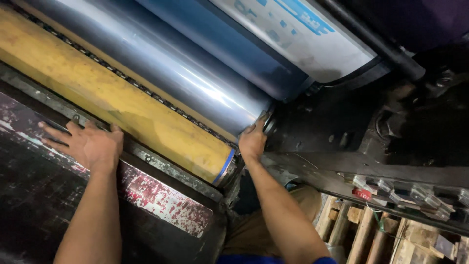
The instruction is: Cleaning and wiping down the rollers of an offset printing press.
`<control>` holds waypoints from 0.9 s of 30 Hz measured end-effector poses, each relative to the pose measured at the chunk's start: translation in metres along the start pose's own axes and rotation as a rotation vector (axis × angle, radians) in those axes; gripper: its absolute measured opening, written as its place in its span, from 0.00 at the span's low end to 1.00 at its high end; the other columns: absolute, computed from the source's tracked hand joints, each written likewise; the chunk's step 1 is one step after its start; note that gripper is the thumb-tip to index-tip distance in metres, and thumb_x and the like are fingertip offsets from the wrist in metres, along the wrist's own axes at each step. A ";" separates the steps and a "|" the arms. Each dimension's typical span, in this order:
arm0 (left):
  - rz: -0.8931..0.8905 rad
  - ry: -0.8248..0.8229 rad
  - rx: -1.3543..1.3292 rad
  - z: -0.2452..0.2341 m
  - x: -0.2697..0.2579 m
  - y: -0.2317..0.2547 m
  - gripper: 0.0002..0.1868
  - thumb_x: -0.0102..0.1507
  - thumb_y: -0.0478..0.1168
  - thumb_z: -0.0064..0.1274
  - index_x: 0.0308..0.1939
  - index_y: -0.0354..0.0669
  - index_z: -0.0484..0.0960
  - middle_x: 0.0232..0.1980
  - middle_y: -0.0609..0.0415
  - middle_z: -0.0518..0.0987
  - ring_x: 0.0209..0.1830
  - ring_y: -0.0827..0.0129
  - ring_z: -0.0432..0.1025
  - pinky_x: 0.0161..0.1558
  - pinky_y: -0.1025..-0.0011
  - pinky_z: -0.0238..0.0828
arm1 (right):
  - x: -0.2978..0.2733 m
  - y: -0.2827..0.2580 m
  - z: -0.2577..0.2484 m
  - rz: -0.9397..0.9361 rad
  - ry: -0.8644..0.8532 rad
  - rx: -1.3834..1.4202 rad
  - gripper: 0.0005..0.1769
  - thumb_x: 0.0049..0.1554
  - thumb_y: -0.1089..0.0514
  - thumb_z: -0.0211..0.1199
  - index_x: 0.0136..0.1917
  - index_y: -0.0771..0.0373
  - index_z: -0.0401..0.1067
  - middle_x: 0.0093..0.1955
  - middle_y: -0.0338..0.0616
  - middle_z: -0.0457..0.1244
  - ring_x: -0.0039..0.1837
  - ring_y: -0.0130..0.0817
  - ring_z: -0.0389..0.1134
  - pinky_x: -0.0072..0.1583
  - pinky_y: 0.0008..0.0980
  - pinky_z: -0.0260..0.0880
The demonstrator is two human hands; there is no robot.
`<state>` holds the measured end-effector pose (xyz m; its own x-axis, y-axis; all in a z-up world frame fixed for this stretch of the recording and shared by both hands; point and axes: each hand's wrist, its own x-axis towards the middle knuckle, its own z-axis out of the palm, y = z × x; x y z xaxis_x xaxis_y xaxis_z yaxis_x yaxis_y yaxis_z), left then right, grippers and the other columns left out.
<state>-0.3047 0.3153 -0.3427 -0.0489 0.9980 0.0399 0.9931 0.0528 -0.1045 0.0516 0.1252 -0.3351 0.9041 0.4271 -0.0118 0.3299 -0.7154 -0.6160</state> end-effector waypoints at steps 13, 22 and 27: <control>0.005 -0.019 0.022 0.009 0.003 -0.001 0.38 0.67 0.70 0.43 0.63 0.45 0.83 0.76 0.38 0.66 0.80 0.25 0.25 0.73 0.33 0.14 | -0.006 -0.019 -0.019 -0.019 -0.025 -0.027 0.35 0.61 0.57 0.52 0.81 0.52 0.51 0.42 0.70 0.68 0.48 0.70 0.70 0.50 0.62 0.69; 0.005 -0.005 -0.007 -0.008 -0.003 0.002 0.37 0.66 0.68 0.45 0.63 0.43 0.84 0.78 0.38 0.66 0.82 0.26 0.25 0.75 0.34 0.16 | -0.001 -0.004 -0.002 -0.013 0.046 -0.087 0.38 0.61 0.56 0.53 0.82 0.57 0.47 0.44 0.73 0.67 0.48 0.72 0.69 0.52 0.64 0.68; 0.003 -0.037 -0.036 -0.012 -0.008 0.002 0.37 0.66 0.68 0.46 0.64 0.42 0.84 0.77 0.35 0.66 0.82 0.25 0.26 0.75 0.33 0.16 | -0.008 -0.004 -0.004 0.059 -0.034 -0.124 0.37 0.64 0.54 0.50 0.83 0.51 0.45 0.46 0.73 0.68 0.50 0.71 0.70 0.54 0.64 0.69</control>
<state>-0.3007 0.3074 -0.3309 -0.0491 0.9988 0.0027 0.9964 0.0492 -0.0691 0.0436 0.1225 -0.3291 0.9140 0.3990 -0.0731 0.3092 -0.8020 -0.5111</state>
